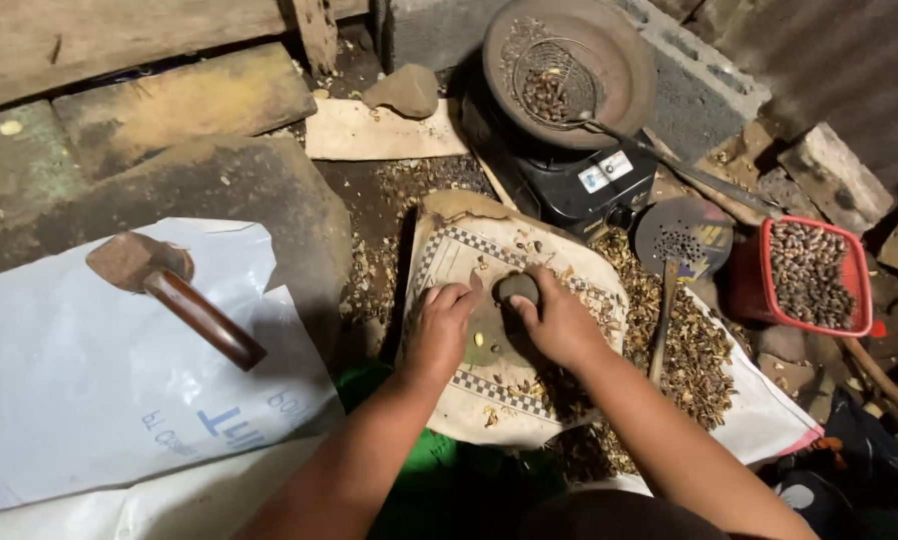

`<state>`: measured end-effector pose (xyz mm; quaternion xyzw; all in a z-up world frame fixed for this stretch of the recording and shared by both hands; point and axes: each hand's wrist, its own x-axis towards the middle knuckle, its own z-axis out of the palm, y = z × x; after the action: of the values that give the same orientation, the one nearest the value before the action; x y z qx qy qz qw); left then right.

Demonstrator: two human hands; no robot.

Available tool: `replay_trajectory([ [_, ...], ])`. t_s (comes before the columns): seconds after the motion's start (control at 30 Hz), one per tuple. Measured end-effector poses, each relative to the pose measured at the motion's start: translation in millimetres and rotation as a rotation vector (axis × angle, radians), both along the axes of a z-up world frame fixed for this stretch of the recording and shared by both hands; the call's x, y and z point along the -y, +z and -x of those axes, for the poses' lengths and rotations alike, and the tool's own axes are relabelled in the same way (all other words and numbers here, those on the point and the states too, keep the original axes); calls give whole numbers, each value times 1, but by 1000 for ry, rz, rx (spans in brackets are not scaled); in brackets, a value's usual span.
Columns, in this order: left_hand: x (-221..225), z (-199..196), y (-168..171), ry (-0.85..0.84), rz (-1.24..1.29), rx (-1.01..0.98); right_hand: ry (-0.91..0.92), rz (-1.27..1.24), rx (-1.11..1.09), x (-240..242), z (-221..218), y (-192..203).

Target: Process nuts by cracking shells with a mallet and roasting them on a small electric stove.

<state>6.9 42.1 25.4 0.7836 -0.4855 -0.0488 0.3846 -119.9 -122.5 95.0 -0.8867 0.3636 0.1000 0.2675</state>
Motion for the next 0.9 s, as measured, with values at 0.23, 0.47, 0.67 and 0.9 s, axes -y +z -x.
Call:
replay_trajectory([
  [0.23,8,-1,-4,75,19,-18,97,-47,-233,11,-35,26],
  [0.47,15,-5,-13,111,29,-91,426,500,-340,-30,-31,50],
  [0.67,24,19,-19,125,-150,-113,119,100,-348,-15,-1,53],
  [0.9,4,6,-10,113,-98,-31,387,354,-31,-26,-7,32],
])
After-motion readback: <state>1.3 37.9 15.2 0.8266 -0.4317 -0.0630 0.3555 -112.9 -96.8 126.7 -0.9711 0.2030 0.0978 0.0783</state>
